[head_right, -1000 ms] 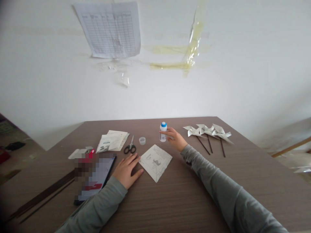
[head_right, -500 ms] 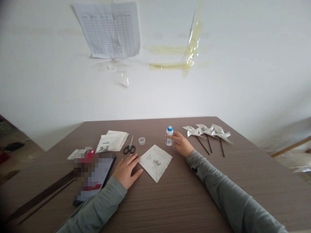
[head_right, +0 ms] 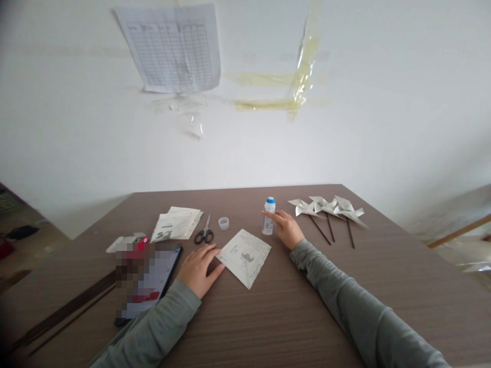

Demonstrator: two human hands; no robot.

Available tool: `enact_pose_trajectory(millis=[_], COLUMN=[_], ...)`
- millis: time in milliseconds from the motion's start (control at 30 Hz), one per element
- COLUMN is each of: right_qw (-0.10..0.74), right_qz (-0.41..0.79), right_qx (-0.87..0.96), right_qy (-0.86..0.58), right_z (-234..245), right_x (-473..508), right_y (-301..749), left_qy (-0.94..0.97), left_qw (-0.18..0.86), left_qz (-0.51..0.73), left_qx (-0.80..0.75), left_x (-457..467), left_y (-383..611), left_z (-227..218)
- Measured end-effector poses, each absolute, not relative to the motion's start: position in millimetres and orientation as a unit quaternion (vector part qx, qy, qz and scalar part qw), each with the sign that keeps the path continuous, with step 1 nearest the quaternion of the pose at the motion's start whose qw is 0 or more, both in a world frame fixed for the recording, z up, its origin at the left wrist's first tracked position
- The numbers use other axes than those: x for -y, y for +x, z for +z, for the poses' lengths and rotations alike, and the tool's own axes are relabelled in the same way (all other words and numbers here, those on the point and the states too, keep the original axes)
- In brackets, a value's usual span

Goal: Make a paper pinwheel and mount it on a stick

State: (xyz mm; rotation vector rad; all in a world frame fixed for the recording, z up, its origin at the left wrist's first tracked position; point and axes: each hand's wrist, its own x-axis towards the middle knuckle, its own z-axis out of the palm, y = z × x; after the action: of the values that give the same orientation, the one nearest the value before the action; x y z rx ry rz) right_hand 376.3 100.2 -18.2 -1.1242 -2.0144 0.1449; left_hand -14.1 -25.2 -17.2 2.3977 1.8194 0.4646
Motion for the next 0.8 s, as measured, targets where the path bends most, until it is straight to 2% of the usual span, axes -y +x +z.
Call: enact_pose_trajectory(millis=[300,433,633,800], right_qw=[0.465,0.485,0.505,0.508], right_qz=[0.030,0.039,0.112,0.184], right_qx=[0.733,0.706,0.654,0.693], right_qy=[-0.496,-0.515,-0.552,-0.478], right_z=[-8.8,-8.6,-4.6,6.1], right_x=[-86.8,-81.3,-76.7,-63.7], right_y=[369.8,361.0,342.8,326.6], left_qy=[0.801,0.790,0.796,0.788], left_qw=[0.061,0.034,0.057,0.059], left_qz=[0.166,0.165,0.152,0.138], left_qx=[-0.571,-0.590,-0.584,-0.597], left_x=[26.6,32.9,30.9,34.6], left_y=[1.3,16.3,17.8,25.3], left_z=[-19.6,-17.3,-10.2,-6.9])
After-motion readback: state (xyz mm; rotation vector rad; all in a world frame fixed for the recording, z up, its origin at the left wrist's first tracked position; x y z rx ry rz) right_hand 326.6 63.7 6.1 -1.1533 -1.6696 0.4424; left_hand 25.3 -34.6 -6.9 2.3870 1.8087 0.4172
